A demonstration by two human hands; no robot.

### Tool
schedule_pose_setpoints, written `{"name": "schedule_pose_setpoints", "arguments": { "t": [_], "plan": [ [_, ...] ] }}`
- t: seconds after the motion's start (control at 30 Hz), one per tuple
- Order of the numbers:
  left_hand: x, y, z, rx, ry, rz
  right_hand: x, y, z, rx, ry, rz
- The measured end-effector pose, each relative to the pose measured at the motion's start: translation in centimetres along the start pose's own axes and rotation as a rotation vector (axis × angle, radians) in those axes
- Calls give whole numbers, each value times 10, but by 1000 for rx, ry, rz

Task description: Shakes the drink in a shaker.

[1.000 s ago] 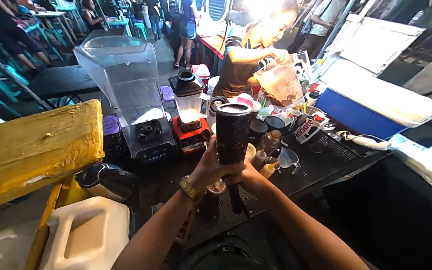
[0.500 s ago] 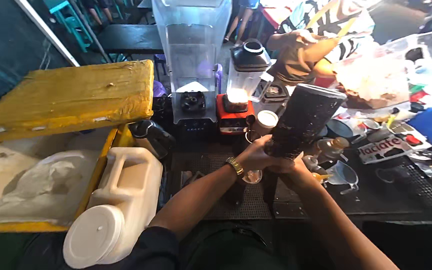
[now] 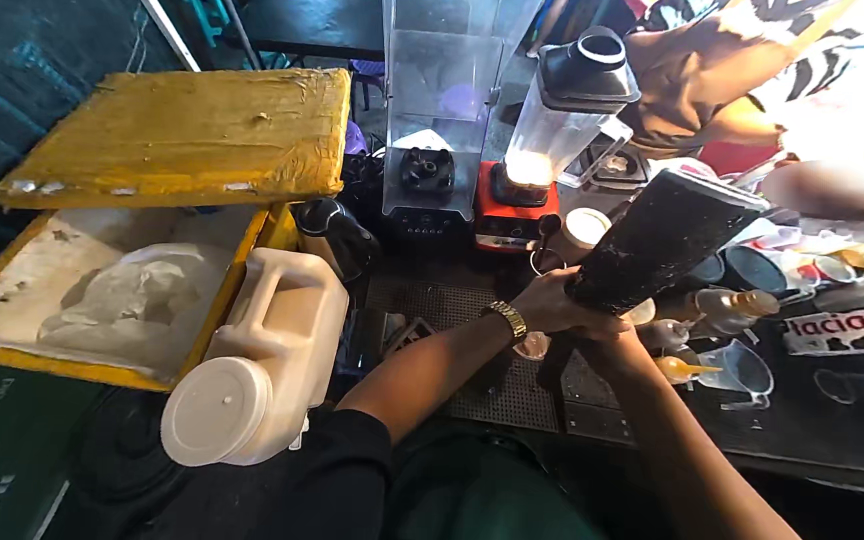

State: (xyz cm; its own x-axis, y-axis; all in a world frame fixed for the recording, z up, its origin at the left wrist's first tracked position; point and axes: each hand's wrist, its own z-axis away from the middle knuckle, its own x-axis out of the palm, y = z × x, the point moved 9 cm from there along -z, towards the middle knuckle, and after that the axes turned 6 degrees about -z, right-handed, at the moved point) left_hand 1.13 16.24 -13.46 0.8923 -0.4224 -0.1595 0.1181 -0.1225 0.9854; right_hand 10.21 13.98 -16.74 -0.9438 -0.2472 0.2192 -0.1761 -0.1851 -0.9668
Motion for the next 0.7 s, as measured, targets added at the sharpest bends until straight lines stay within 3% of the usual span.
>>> {"name": "schedule_pose_setpoints", "arguments": {
  "t": [0.07, 0.13, 0.17, 0.27, 0.3, 0.37, 0.4, 0.43, 0.47, 0.53, 0.63, 0.7],
  "plan": [
    [-1, -2, 1, 24, 11, 23, 2, -2, 0, -35, -25, -21],
    [-4, 9, 11, -10, 3, 41, 38, -41, 22, 219, 190, 74],
    [-6, 17, 18, -49, -7, 58, 53, -57, 30, 264, 268, 109],
    [-7, 16, 19, -67, 0, 67, 70, -73, 34, 222, 281, 117],
    [-7, 10, 17, -66, -1, 57, 62, -64, 28, 142, 224, 49],
    [-7, 6, 16, -101, -9, 53, 43, -35, 8, -229, -226, -158],
    [-7, 2, 16, -115, -8, 57, 38, -28, 6, -199, -224, -147],
    [-5, -4, 14, -120, 0, 59, 38, -29, 14, 132, 123, -7],
    [-6, -5, 14, -144, 3, 64, 33, -22, 14, 233, 133, 75],
    [-6, -4, 16, -191, 4, 67, 15, 2, 8, 113, -65, 92],
    [-4, -15, 12, -162, 9, 96, 24, -13, 15, 388, 179, 225],
    [-7, -4, 18, -190, -10, 104, 8, 5, 8, 230, 83, 150]
  ]
}}
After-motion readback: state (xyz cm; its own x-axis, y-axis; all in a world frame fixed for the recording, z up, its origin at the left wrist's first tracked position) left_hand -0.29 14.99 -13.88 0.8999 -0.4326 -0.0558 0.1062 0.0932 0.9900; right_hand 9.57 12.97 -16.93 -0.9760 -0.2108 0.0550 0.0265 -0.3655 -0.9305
